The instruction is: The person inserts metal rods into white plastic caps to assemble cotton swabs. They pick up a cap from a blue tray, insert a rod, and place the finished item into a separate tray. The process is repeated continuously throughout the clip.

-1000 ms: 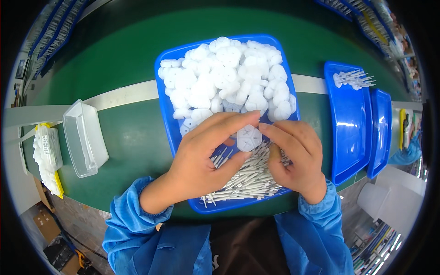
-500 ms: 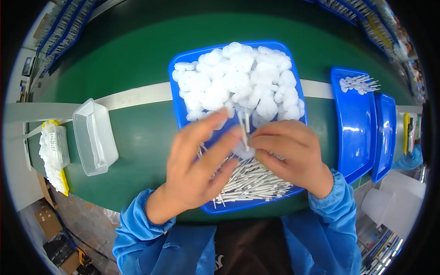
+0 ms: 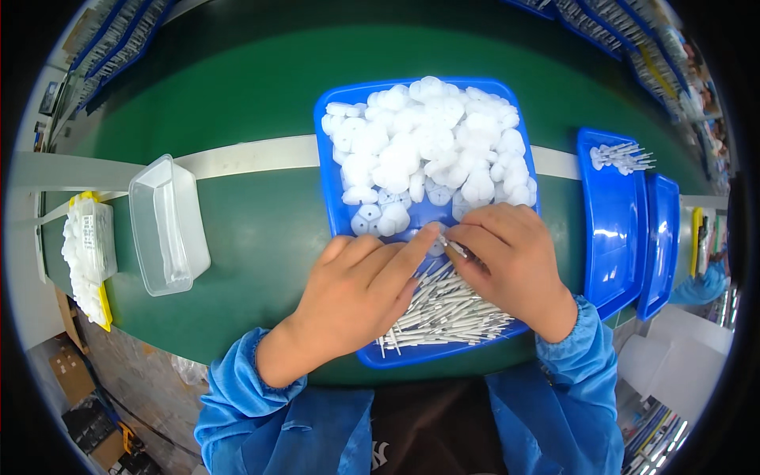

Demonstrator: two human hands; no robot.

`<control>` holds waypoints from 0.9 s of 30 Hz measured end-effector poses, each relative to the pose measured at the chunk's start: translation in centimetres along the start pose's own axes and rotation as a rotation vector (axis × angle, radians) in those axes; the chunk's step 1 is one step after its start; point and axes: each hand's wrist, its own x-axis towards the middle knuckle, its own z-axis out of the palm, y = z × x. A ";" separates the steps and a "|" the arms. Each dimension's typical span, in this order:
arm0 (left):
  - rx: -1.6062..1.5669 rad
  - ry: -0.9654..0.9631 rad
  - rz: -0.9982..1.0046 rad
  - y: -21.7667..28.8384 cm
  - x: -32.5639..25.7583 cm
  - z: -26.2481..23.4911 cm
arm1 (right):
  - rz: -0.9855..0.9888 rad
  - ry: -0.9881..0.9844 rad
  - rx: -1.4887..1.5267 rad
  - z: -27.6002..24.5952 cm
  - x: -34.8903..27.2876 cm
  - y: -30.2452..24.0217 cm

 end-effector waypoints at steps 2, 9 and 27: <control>0.006 0.011 -0.015 0.0 -0.1 -0.1 | 0.026 -0.020 0.017 -0.3 0.2 -0.3; 0.063 0.179 -0.014 -0.2 1.3 0.3 | -0.036 -0.017 0.006 0.0 0.7 -0.4; 0.002 0.106 0.084 -0.9 3.7 -0.3 | 0.066 0.118 -0.028 -4.5 -2.9 1.3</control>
